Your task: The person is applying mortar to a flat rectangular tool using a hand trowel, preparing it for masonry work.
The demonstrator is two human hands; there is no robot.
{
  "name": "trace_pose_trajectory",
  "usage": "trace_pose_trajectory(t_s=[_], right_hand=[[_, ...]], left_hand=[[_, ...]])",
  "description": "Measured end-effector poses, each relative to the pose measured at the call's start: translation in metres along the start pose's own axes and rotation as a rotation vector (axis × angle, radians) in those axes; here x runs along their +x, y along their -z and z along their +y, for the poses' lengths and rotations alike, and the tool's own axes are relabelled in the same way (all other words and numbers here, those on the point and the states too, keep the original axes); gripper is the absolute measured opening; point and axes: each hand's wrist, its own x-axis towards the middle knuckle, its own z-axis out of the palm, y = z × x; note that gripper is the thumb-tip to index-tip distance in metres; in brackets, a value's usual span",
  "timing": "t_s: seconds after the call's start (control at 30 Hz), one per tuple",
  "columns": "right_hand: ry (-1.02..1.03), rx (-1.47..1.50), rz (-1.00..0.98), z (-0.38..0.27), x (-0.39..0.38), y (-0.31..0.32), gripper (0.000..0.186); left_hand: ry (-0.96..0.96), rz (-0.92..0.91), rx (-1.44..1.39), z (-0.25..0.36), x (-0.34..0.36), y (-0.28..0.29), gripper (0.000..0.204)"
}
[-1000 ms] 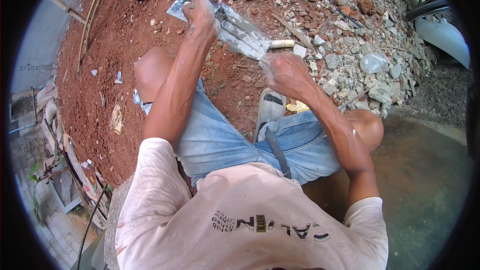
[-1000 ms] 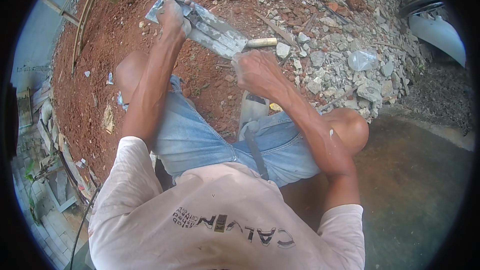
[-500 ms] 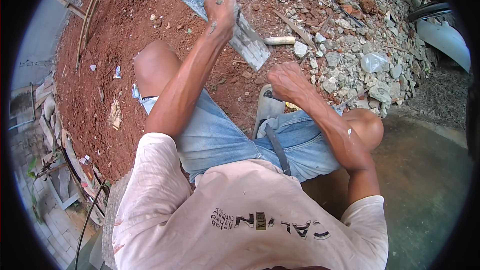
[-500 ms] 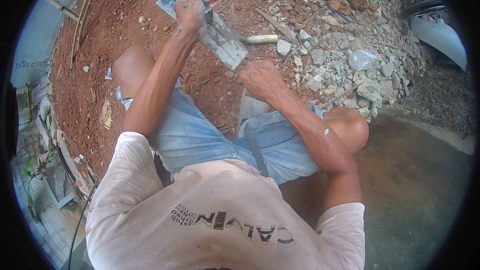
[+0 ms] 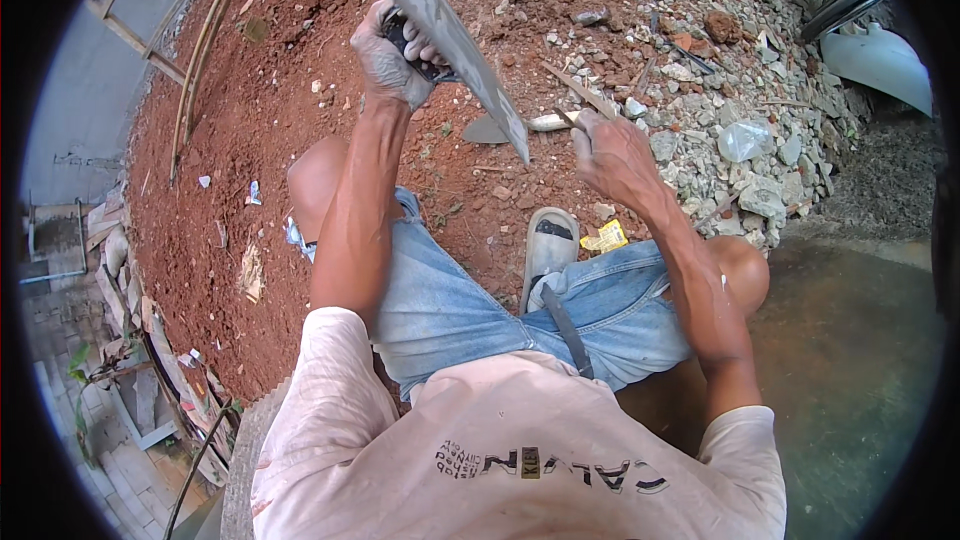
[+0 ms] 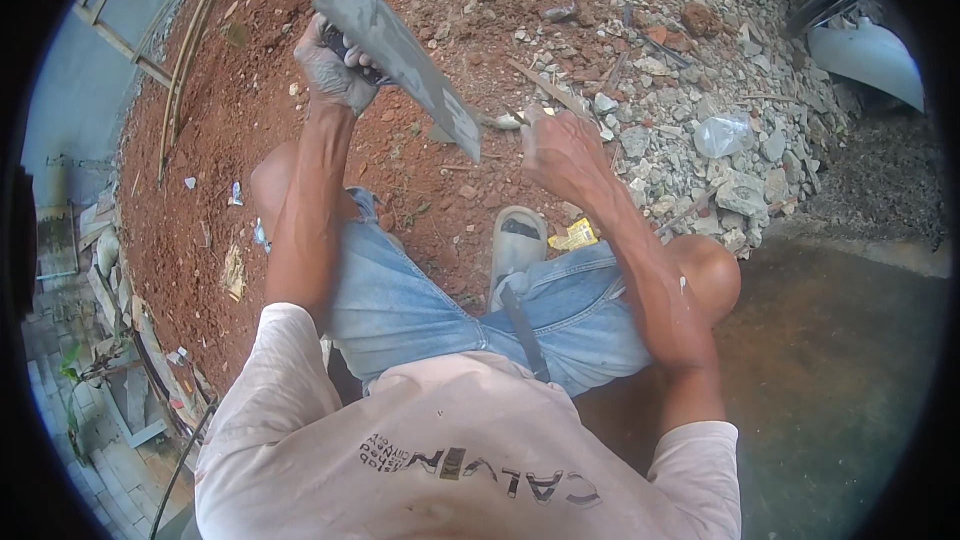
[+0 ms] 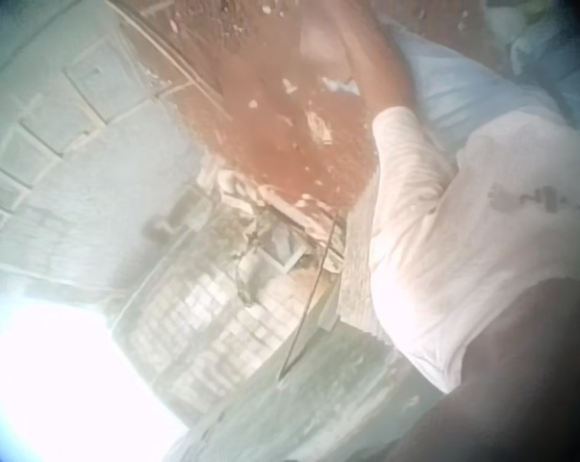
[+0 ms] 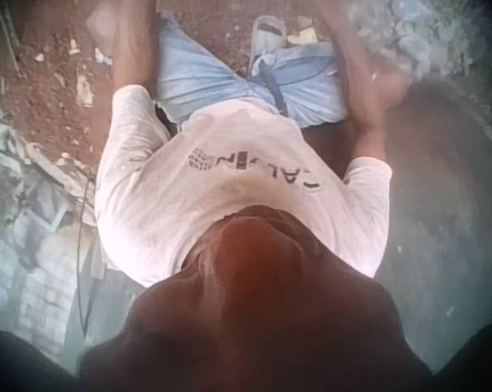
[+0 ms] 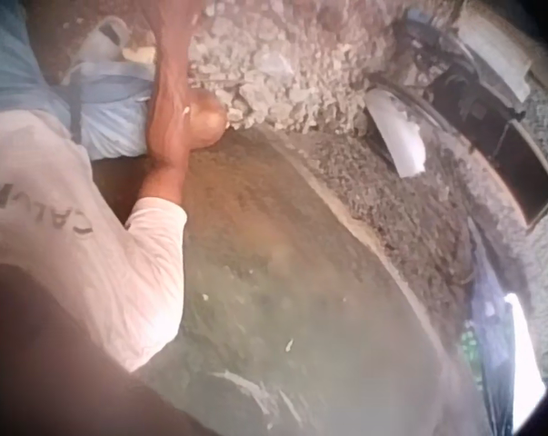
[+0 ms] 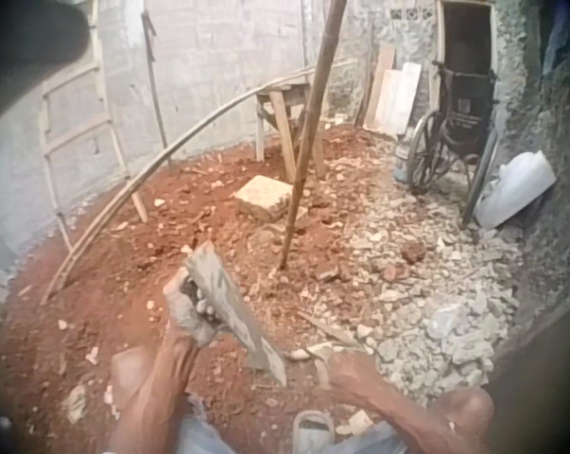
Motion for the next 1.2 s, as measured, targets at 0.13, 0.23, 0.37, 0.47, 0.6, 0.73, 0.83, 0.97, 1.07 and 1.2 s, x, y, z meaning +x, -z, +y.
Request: trace_pose_trajectory(t_s=[0.13, 0.23, 0.37, 0.47, 0.6, 0.73, 0.83, 0.97, 1.07, 1.2], right_hand=[[0.057, 0.27, 0.075, -0.029, -0.003, 0.008, 0.021], [0.122, 0.295, 0.124, -0.03, -0.003, 0.007, 0.02], [0.135, 0.26, 0.199, -0.019, -0.004, 0.008, 0.021], [0.13, 0.26, 0.228, -0.019, -0.004, 0.014, 0.019], [0.152, 0.445, 0.28, -0.026, -0.002, 0.019, 0.015], [0.234, 0.488, 0.365, -0.025, 0.003, 0.026, 0.014], [0.195, 0.561, 0.399, -0.031, 0.016, 0.034, 0.013], [0.13, 0.558, 0.498, -0.021, 0.027, 0.058, 0.014], [0.067, 0.531, 0.475, -0.015, 0.03, 0.065, 0.015], [0.164, 0.428, 0.544, -0.02, 0.03, 0.048, 0.012]], left_hand=[[-0.13, 0.027, -0.132, -0.004, -0.008, -0.008, 0.037], [-0.272, 0.007, -0.107, 0.005, 0.004, 0.018, 0.044], [-0.303, -0.098, -0.099, 0.007, 0.014, 0.035, 0.047], [-0.294, -0.063, -0.077, 0.009, 0.011, 0.024, 0.048], [-0.136, -0.029, -0.052, -0.007, 0.009, 0.009, 0.052], [0.207, -0.19, -0.264, -0.043, 0.004, -0.006, 0.053], [0.417, -0.225, -0.224, -0.069, -0.014, -0.015, 0.056], [0.459, -0.17, -0.067, -0.096, -0.034, -0.038, 0.055], [0.501, -0.179, -0.054, -0.106, -0.046, -0.05, 0.047], [0.352, -0.166, 0.259, -0.111, -0.048, -0.046, 0.049]])
